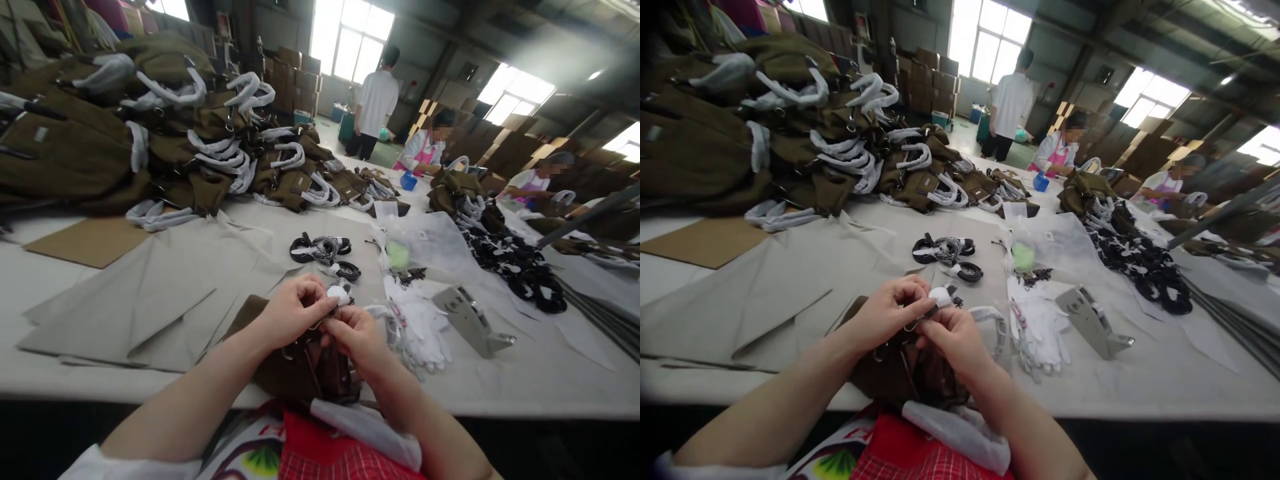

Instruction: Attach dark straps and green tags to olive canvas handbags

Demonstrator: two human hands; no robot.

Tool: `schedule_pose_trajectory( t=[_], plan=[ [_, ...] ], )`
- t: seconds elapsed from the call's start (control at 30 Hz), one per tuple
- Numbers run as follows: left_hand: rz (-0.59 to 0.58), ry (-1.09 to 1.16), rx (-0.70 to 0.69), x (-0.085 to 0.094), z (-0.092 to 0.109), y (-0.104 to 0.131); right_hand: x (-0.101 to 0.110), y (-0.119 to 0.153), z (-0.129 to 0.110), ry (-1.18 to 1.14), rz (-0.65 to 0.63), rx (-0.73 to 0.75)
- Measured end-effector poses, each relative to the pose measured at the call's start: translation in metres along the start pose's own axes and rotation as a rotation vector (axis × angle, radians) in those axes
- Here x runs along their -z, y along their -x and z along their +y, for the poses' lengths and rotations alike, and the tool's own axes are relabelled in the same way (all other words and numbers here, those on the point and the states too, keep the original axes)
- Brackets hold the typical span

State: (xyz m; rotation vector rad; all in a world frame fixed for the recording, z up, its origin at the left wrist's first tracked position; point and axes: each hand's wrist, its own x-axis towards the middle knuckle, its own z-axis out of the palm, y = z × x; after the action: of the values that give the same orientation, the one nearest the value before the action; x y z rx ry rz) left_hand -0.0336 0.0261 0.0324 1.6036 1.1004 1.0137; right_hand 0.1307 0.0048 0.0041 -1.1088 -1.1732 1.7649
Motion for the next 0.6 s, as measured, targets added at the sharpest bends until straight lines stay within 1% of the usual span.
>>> schedule_pose_trajectory(
  t=[0.1, 0.17, 0.2, 0.27, 0.3, 0.33, 0.37, 0.43, 0.53, 0.6],
  plan=[
    [0.046, -0.026, -0.025, -0.002, -0.003, -0.001, 0.0, -0.003, 0.001, 0.014, -0.013, -0.003],
    [0.116, -0.095, -0.073, -0.002, -0.005, 0.0, 0.0, -0.002, 0.002, -0.017, 0.019, 0.053],
    [0.171, -0.168, -0.1, -0.001, -0.007, 0.001, 0.0, -0.001, 0.003, -0.036, 0.056, 0.104],
    [0.286, -0.347, -0.153, 0.001, -0.008, 0.004, 0.001, 0.003, 0.005, -0.074, 0.17, 0.227],
    [0.324, -0.421, -0.178, 0.002, -0.007, 0.006, 0.002, 0.005, 0.005, -0.086, 0.222, 0.268],
    [0.335, -0.46, -0.2, 0.003, -0.005, 0.008, 0.002, 0.008, 0.005, -0.09, 0.247, 0.279],
    [0.32, -0.454, -0.214, 0.004, -0.002, 0.009, 0.003, 0.011, 0.005, -0.09, 0.243, 0.266],
    [0.226, -0.32, -0.186, 0.006, 0.004, 0.011, 0.004, 0.015, 0.003, -0.105, 0.164, 0.211],
    [0.063, 0.054, -0.005, 0.006, 0.011, 0.011, 0.006, 0.017, -0.001, -0.178, 0.039, 0.171],
    [0.01, 0.245, 0.105, 0.005, 0.012, 0.01, 0.008, 0.018, -0.003, -0.188, -0.012, 0.193]
  ],
)
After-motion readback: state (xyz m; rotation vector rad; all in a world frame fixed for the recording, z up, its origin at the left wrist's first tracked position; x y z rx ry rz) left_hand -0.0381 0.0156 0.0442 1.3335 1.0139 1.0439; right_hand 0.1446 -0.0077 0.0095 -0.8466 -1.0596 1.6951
